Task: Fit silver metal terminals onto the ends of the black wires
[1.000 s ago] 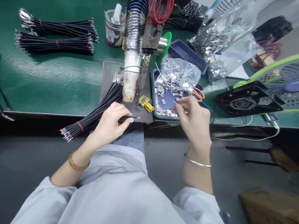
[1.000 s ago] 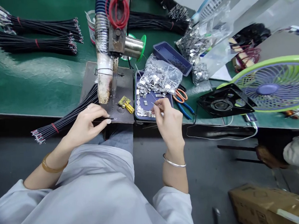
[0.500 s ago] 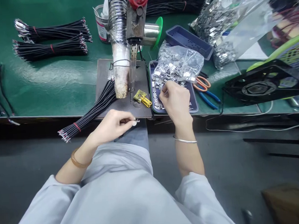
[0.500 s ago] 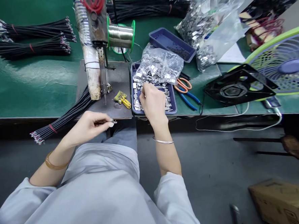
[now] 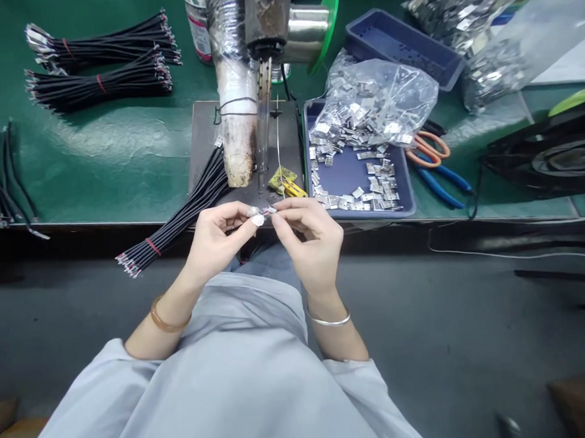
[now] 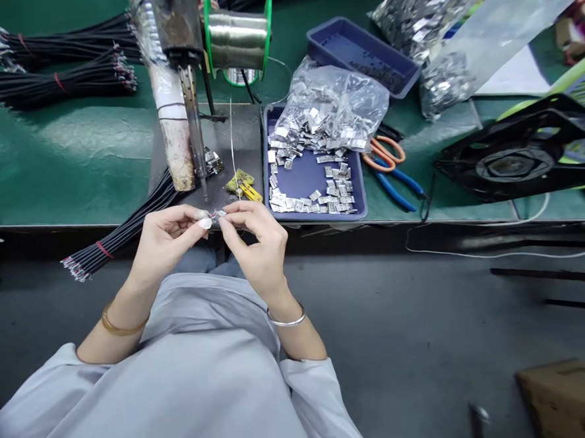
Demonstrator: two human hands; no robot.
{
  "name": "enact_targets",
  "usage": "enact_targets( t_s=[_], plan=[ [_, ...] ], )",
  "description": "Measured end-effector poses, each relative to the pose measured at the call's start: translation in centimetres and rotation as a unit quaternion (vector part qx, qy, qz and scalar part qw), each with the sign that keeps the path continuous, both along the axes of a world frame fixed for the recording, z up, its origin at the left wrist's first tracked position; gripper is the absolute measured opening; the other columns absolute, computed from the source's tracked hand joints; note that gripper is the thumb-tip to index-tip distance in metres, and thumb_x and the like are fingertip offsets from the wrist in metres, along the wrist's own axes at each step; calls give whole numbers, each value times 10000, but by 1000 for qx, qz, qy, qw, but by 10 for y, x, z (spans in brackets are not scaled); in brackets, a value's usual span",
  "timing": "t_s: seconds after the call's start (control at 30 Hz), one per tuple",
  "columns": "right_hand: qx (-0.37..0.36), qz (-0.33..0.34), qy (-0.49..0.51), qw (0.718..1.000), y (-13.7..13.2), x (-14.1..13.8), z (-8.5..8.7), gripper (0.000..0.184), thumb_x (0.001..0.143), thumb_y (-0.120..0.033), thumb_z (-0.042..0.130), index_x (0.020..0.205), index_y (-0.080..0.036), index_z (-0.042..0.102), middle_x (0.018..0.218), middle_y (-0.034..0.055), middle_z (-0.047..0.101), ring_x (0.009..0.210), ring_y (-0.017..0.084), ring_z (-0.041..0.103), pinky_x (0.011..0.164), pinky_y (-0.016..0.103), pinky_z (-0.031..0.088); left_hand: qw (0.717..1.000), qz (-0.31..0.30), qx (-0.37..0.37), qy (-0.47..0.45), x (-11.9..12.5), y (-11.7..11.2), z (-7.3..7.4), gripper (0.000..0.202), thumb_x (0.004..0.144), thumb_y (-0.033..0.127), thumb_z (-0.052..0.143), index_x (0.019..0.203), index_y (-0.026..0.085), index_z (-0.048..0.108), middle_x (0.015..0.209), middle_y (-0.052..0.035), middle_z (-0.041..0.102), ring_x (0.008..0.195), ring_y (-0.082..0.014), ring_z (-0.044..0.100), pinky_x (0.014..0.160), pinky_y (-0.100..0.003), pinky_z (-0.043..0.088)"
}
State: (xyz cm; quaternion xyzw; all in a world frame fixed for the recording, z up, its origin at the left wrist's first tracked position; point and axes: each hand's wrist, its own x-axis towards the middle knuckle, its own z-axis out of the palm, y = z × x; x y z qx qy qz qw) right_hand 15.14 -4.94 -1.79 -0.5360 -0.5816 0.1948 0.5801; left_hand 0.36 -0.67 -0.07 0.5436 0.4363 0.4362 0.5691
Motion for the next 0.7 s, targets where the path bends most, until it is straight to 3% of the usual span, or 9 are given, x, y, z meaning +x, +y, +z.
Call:
enact_targets(
  t_s=[0.17, 0.4, 0.7],
  plan=[
    [-31, 31, 53, 998, 4, -1, -4, 89, 881, -156, 704, 867, -230, 751, 965, 8, 754, 880, 136, 745, 757, 254, 648, 999, 6, 36, 1, -1, -3, -6, 232, 742, 363, 831, 730, 143, 758, 741, -45, 752, 674, -137, 661, 642, -220, 552],
    [-55, 30, 77, 995, 2, -2, 3, 99, 857, -148, 715, 838, -237, 753, 957, 12, 756, 882, 136, 746, 760, 252, 652, 991, 15, 125, 41, 0, -6, -11, 133, 825, 246, 762, 740, 144, 758, 640, -13, 680, 530, -84, 489, 486, -195, 376],
    [-81, 76, 116, 987, 8, 4, -5, 74, 836, -185, 733, 775, -227, 730, 964, 22, 765, 885, 151, 751, 763, 271, 642, 976, 25, 204, 76, 3, -10, -14, 110, 871, 189, 689, 775, 147, 724, 654, 8, 670, 507, -66, 477, 481, -185, 372]
  ],
)
